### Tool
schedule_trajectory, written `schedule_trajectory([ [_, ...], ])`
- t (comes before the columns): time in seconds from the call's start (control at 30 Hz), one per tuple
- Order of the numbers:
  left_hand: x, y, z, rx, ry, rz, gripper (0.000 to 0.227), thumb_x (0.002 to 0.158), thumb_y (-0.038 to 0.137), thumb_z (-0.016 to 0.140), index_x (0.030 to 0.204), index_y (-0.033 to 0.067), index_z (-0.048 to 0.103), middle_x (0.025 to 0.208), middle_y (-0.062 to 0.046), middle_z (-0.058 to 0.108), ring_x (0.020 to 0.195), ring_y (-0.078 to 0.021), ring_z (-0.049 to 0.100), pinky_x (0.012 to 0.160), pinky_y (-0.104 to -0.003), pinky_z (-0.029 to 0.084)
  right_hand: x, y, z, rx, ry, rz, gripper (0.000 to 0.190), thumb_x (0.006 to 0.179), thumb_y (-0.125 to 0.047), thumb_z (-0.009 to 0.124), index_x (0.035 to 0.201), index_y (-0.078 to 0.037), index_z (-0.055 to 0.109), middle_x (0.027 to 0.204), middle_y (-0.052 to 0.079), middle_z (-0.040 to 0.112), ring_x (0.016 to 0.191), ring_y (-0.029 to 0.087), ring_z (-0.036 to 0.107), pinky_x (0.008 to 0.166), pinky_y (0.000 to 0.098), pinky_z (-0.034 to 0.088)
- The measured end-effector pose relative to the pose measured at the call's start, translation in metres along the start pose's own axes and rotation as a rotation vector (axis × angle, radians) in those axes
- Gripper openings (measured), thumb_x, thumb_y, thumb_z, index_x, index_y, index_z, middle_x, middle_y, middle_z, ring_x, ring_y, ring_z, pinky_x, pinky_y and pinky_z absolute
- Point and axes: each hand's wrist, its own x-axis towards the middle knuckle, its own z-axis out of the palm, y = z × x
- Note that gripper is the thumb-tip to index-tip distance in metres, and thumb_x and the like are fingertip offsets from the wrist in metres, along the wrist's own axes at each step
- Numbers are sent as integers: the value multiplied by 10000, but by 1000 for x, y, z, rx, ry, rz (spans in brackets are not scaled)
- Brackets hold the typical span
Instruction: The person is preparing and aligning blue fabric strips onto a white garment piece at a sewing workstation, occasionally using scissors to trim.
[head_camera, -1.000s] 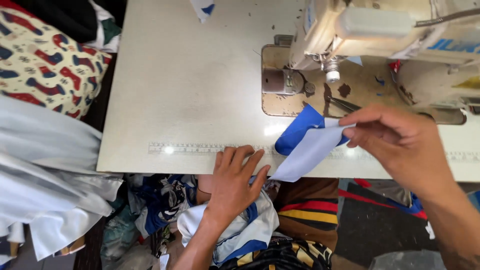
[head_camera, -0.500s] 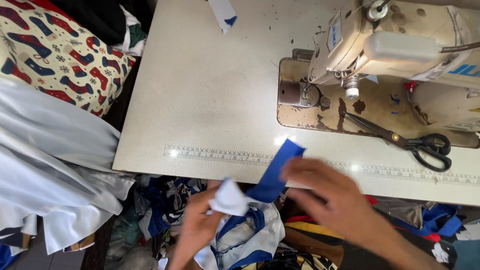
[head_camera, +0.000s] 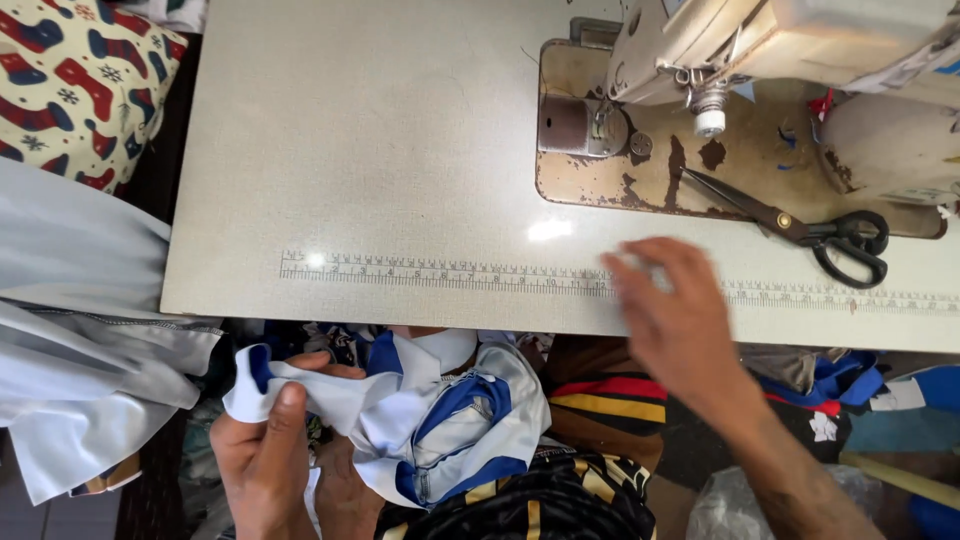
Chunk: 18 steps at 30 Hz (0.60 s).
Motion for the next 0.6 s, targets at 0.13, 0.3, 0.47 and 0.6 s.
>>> schedule_trajectory([
  [0.13,5,10,-1,26,-121,58,315,1003,93,551,1212,-92,696,1043,-301,788,1062,-371,755,952,-403,566,11,-25,4,20,-149,-37,401,986,-89,696,1370,-200,667,1396,88,621,1277,359,545,986,514,439],
  [0.3,-4,47,18,129,-244,114,334,891,-12,657,1212,-40,744,1278,-198,782,1285,-239,704,1143,-349,545,44,-60,-15,573,-183,104,361,1053,-256,604,1333,-46,691,1361,129,640,1334,313,594,1096,463,519],
  [0.47,48,69,17,223,-897,393,392,1074,105,526,1440,-8,607,1513,-145,616,1418,-276,570,1221,-442,412,85,-108,-1,1127,-373,124,555,969,-352,687,1428,-53,597,1346,144,712,1256,298,679,1095,536,536],
  [0.6,62,81,11,64,-1027,413,424,1086,-26,410,1464,10,599,1315,-188,740,1279,-412,679,1078,-565,549,81,-100,11,1276,-359,178,175,921,-102,791,1079,-29,809,979,101,848,1019,132,714,924,425,621],
])
